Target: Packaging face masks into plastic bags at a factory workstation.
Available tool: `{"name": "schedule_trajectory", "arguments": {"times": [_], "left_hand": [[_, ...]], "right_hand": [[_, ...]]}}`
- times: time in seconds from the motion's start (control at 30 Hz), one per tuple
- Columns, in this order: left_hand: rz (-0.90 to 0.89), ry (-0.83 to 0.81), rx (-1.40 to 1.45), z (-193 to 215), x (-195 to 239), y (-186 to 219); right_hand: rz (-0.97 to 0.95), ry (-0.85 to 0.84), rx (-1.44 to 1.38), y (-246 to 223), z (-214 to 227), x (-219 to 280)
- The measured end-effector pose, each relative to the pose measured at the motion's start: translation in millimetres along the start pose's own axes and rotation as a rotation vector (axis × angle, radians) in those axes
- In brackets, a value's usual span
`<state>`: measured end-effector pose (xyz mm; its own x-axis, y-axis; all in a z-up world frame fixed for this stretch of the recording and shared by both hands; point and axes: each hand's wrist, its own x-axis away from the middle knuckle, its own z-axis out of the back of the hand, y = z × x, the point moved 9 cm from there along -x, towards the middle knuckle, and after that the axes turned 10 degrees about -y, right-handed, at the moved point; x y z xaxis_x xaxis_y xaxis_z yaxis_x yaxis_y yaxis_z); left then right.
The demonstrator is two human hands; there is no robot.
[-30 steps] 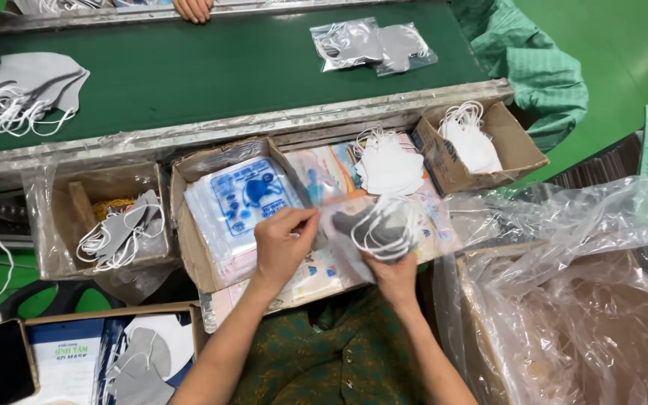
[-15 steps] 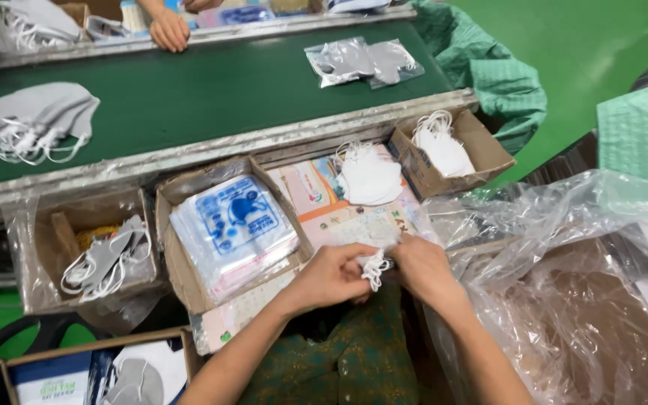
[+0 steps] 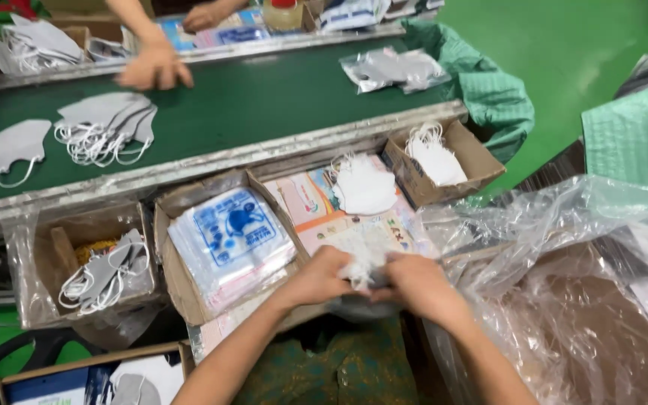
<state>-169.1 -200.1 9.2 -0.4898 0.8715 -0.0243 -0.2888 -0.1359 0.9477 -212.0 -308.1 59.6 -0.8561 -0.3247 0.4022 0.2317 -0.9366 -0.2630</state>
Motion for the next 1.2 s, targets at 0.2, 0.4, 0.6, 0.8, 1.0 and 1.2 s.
{"name": "schedule_trajectory", "arguments": {"times": [0.2,0.4,0.6,0.8,1.0,1.2], "left_hand": [[-0.061,0.072,0.155,-7,7,-5],[0.042,-0.039,0.456,-21,21,-11],[0.017,-0.002,0.338,-38,2,-26],[-0.012,0.127,0.630,-31,15,-33],[-0.089,0.169,0.728,-23,20,2],[-0.153,0.084,0.670,-49,14,2]], "right_hand": [[0.057,0.023,-0.071,6,2,-7],[0.265,0.181,-0.394,22,20,16],[0.139,-0.029,-0.204,0,-16,1],[0.118,0.422,-0.625,34,10,24],[0.187,0.988,0.072,-23,54,78],[0.135,1.044,0.165,-27,35,69]]}}
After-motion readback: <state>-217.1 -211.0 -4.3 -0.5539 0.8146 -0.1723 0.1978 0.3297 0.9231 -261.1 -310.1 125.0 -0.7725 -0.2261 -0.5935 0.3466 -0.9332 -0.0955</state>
